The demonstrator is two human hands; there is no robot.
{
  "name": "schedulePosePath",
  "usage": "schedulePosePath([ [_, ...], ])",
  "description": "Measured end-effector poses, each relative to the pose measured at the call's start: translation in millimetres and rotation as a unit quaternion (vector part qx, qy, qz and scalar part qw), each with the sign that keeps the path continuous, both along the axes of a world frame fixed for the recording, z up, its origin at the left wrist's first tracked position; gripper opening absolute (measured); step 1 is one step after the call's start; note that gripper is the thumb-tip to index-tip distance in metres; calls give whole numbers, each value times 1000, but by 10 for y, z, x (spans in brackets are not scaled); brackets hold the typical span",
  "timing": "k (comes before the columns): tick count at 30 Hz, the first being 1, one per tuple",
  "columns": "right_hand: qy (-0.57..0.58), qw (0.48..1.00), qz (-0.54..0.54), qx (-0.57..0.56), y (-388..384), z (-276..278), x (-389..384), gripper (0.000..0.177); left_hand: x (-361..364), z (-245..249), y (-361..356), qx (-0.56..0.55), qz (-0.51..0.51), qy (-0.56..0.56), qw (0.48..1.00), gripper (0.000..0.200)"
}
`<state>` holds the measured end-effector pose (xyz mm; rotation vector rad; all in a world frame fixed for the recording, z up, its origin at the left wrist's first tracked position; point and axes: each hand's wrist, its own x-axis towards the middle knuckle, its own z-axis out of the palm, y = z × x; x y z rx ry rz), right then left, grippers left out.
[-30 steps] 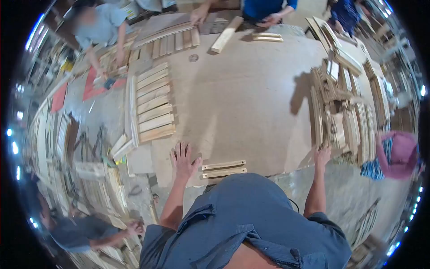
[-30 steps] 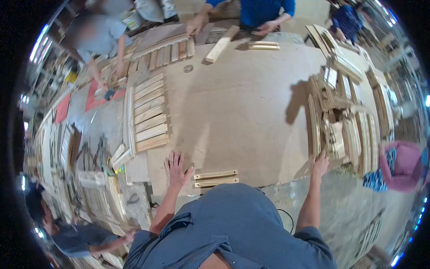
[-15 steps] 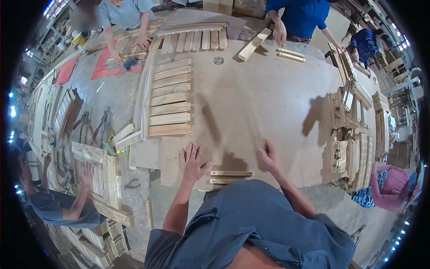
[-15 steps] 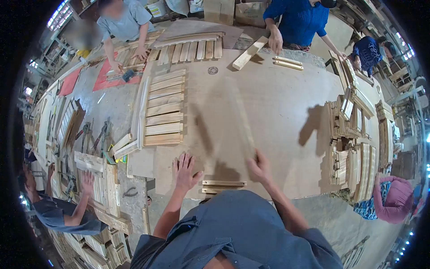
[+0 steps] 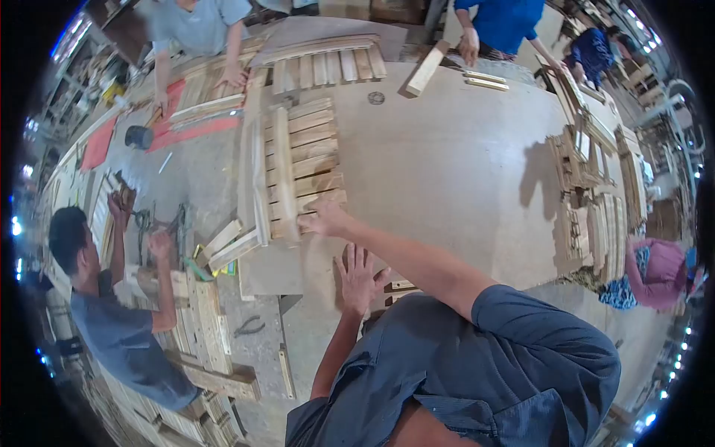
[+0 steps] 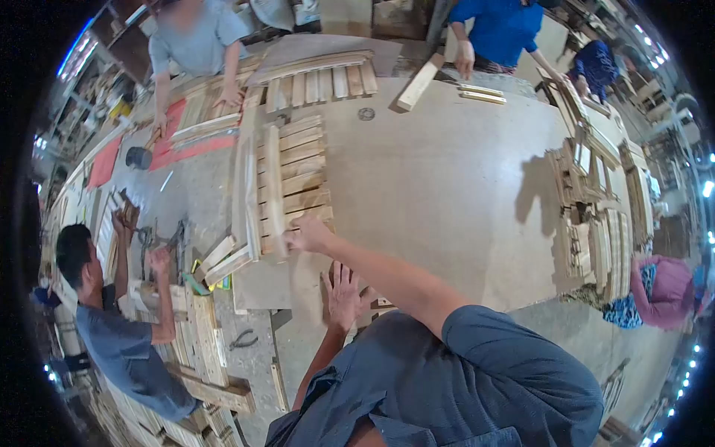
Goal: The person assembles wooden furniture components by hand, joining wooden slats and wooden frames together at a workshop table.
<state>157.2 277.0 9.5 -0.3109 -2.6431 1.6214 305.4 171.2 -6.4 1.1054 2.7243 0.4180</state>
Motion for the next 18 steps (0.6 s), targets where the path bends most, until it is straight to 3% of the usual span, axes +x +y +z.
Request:
schedulePosePath([
  [1,83,988,58,116,56,-17,69,49,-1,-16,0,-3,6,4,1000,74],
  [2,80,988,48,123,215,-30,176,49,-3,-26,-4,9,5,-8,1000,79],
  [4,-29,998,45,-18,739,268,638,49,-17,-35,-3,27,2,-28,999,80],
  [6,55,996,-57,28,1327,-189,1197,50,-18,45,-10,14,-6,-22,1000,82],
  [7,85,978,-98,162,1636,-214,1537,51,-37,62,11,-11,-8,-22,1000,81],
  [8,26,971,-231,56,1862,-495,1867,48,-30,3,14,-11,-5,-20,1000,81],
  [9,21,953,-217,209,2110,-264,2241,47,-9,-65,6,-11,-2,-18,1000,80],
  [10,-28,940,-229,252,2331,-340,2645,48,-9,-76,13,-11,-7,-16,1000,80],
  [11,-34,901,-279,330,2429,-421,3049,52,-7,-83,17,-16,-4,-12,1000,80],
  [13,-97,861,-282,411,2507,-392,3711,61,15,-90,8,-25,-10,-5,1000,81],
  [16,-119,828,-297,461,2423,-421,4179,66,2,-11,37,-31,-18,7,999,81],
  [18,-129,839,-312,428,2425,-436,4184,66,2,89,78,-112,-14,-5,994,82],
])
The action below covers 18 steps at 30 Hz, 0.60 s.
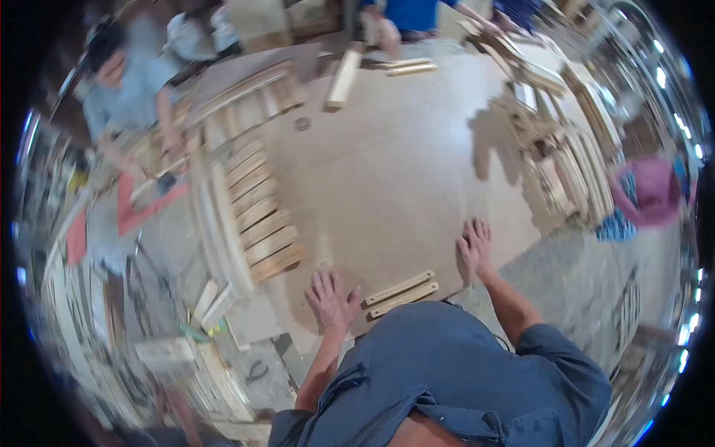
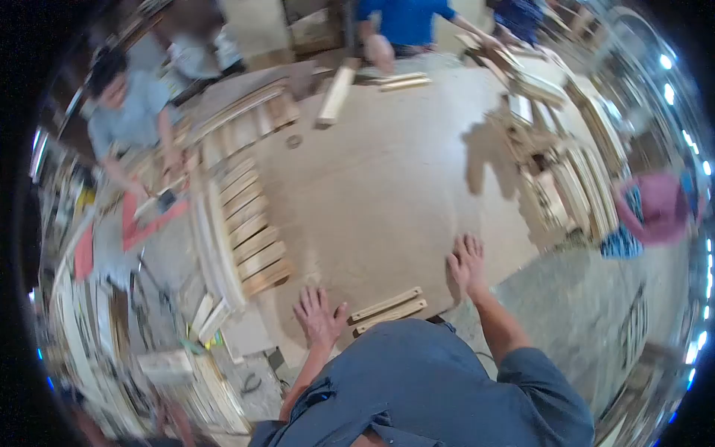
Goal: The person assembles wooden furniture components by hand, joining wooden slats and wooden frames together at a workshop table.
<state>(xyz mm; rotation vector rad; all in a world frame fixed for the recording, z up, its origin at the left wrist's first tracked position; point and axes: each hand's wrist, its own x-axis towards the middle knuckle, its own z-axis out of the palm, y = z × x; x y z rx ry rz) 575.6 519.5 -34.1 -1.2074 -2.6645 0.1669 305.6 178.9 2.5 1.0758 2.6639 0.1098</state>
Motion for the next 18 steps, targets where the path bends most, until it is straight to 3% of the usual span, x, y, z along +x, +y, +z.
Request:
schedulePosePath([
  [1,5,999,-13,-30,-16,85,1,66,15,14,29,1,-40,-4,999,82],
  [4,27,996,-25,-84,28,-29,84,65,66,-84,17,-35,-21,71,997,81],
  [6,8,996,-31,-82,6,-6,124,66,133,-108,37,-24,-60,77,995,80],
  [9,30,996,-47,-63,-21,29,139,66,133,-88,60,18,-41,98,994,75],
  [11,24,997,-30,-62,-24,26,146,66,-3,-267,51,147,-15,77,986,72],
  [12,27,997,-38,-57,-2,54,168,66,-45,-267,142,152,-24,78,985,72],
  [14,60,996,-10,-65,35,77,248,66,-80,-250,361,254,115,-81,957,65],
  [15,64,996,-17,-63,95,68,327,66,-88,-266,464,255,107,-79,958,65],
  [18,201,967,120,-102,364,28,729,69,100,-225,932,236,92,-64,965,64],
])
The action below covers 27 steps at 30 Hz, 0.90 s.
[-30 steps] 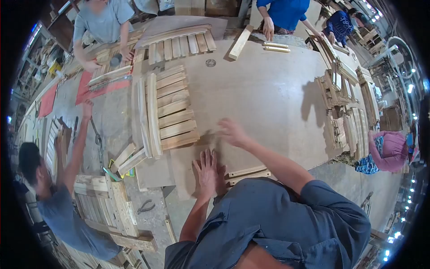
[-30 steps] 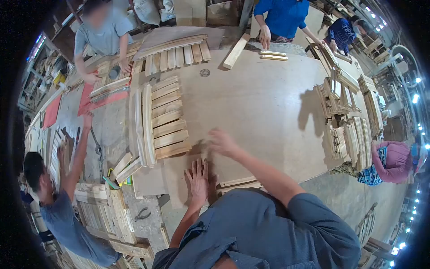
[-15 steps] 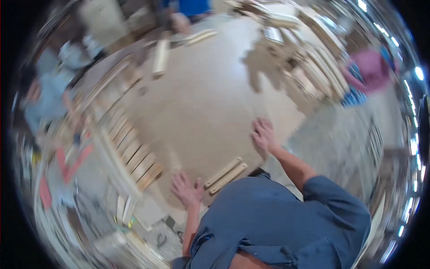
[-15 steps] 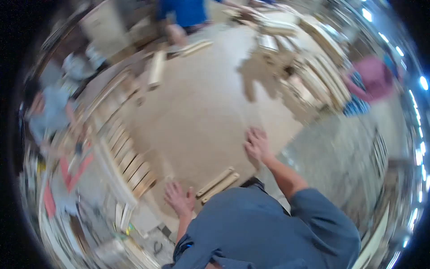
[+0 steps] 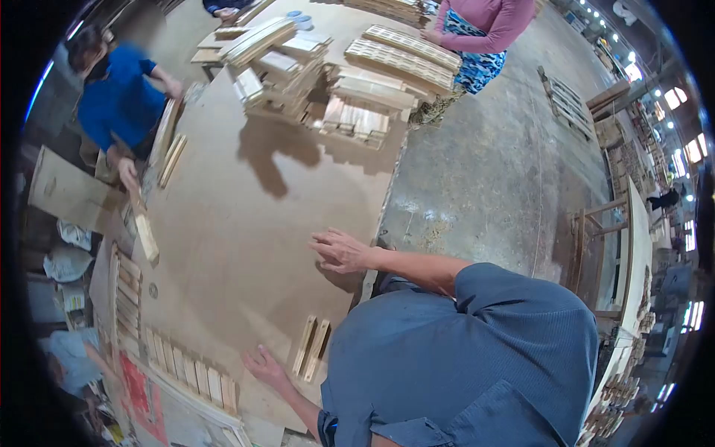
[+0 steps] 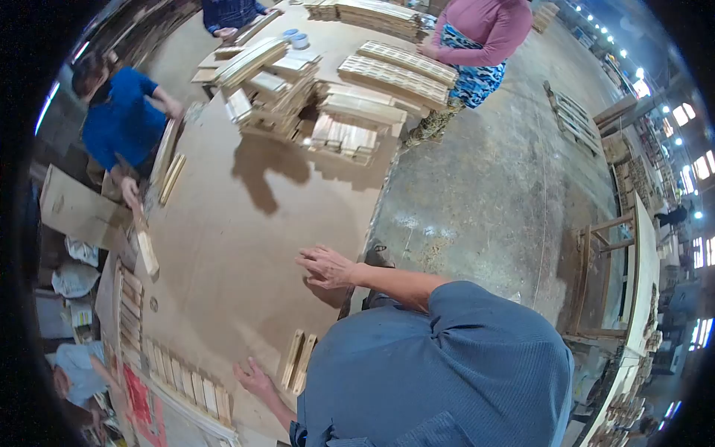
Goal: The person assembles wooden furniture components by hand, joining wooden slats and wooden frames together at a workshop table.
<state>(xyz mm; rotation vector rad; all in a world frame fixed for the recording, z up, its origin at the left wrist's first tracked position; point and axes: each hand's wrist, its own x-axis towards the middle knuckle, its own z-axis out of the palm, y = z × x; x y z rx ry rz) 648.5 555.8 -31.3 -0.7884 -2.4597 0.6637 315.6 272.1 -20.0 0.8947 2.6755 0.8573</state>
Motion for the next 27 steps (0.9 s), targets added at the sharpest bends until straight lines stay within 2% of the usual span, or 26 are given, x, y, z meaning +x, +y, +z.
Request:
schedulePosePath([
  [1,4,1000,-6,0,141,-43,249,69,198,177,228,-27,-23,4,999,62],
  [3,65,991,-116,13,489,-91,877,67,648,278,686,-54,-49,11,997,61],
  [5,121,960,-250,30,1002,180,1659,64,1105,197,1074,4,-42,-68,997,64],
  [6,158,916,-364,52,1309,-21,2020,64,1343,197,1282,-3,-47,-65,997,64],
  [8,136,842,-522,31,1784,15,2819,76,1795,190,1738,-149,-168,40,974,71],
  [10,120,805,-579,45,2210,87,3541,85,2121,-7,2096,-141,-233,17,962,79],
  [11,121,806,-577,43,2413,107,3829,85,2326,-64,2244,-143,-230,18,963,79],
  [13,110,806,-581,-27,2724,140,4249,99,2690,-160,2440,-175,-203,168,948,82],
  [14,107,806,-582,-29,2848,143,4365,99,2714,-176,2485,-179,-204,167,948,82],
  [16,21,828,-560,-5,3107,232,4531,114,2668,-205,2514,-171,-188,126,959,86],
  [17,22,828,-560,-6,3252,272,4577,114,2672,-209,2518,-172,-187,128,959,86],
  [19,-94,857,-507,17,3528,362,4631,125,2673,-174,2543,-170,-200,131,956,87],
  [23,-165,874,-456,35,3961,572,4634,133,2663,-173,2552,-177,-200,137,954,88],
  [25,-268,869,-416,-2,4233,666,4581,139,2689,-157,2581,-197,-202,148,948,85],
  [27,-281,879,-386,-5,4499,711,4526,142,2719,-167,2611,-176,-199,141,954,84],
])
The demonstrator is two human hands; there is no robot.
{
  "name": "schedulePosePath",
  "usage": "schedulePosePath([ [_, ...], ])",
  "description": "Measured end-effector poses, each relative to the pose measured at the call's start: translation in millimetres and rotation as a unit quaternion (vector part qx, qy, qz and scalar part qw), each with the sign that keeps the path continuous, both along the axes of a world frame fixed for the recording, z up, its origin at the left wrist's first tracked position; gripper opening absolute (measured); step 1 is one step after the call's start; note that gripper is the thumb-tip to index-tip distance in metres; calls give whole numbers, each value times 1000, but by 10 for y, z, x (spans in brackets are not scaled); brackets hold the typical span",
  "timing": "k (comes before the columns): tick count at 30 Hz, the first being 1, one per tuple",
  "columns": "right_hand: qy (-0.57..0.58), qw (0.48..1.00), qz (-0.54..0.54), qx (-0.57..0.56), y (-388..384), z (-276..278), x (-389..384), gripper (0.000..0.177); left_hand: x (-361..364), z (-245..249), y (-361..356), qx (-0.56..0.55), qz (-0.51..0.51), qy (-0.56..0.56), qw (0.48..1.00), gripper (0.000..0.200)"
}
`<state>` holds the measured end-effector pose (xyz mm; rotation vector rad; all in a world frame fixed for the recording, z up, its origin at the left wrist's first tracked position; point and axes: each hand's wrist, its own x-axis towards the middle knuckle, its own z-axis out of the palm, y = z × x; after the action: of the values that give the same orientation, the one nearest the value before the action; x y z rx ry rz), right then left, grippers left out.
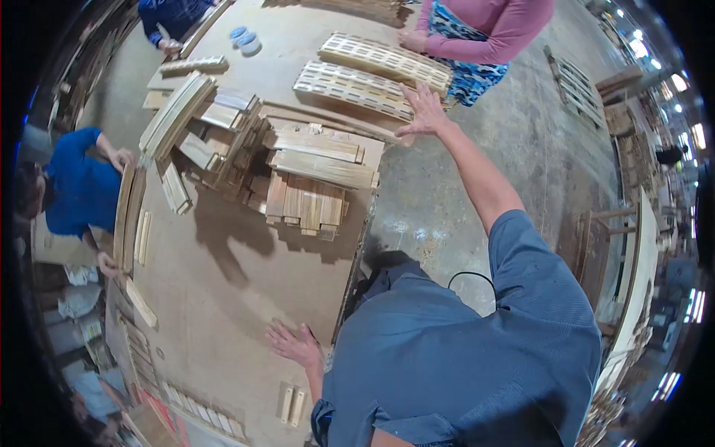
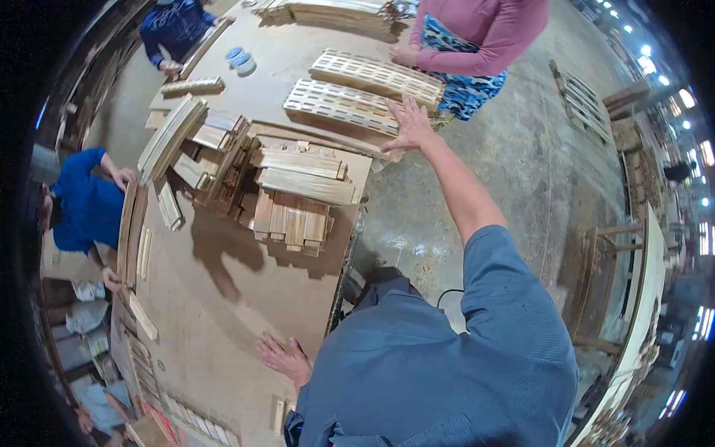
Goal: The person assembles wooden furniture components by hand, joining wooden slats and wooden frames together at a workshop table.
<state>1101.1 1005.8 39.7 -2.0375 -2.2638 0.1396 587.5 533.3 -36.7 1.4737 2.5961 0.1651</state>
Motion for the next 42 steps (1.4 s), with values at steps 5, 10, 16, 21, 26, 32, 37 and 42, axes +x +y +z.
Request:
schedulePosePath([
  [5,-49,996,55,-42,616,-118,-188,144,-31,-27,-11,15,3,27,1000,81],
  [10,-88,986,73,-122,837,-154,-338,137,215,-53,82,21,91,40,995,76],
  [16,-50,986,114,-107,900,-95,-248,128,725,-129,290,23,209,64,976,74],
  [21,-42,992,95,-76,914,-144,-258,123,870,-220,320,14,234,83,969,76],
  [26,-13,994,97,-40,732,-209,-207,117,883,-120,347,-4,244,54,968,77],
  [32,93,991,100,-2,-115,-140,36,101,884,47,261,13,276,9,961,80],
  [37,581,737,-52,-341,-554,-49,712,90,823,15,137,69,196,26,978,79],
  [42,617,742,97,-243,-1182,835,-78,103,830,18,95,102,178,0,979,80],
])
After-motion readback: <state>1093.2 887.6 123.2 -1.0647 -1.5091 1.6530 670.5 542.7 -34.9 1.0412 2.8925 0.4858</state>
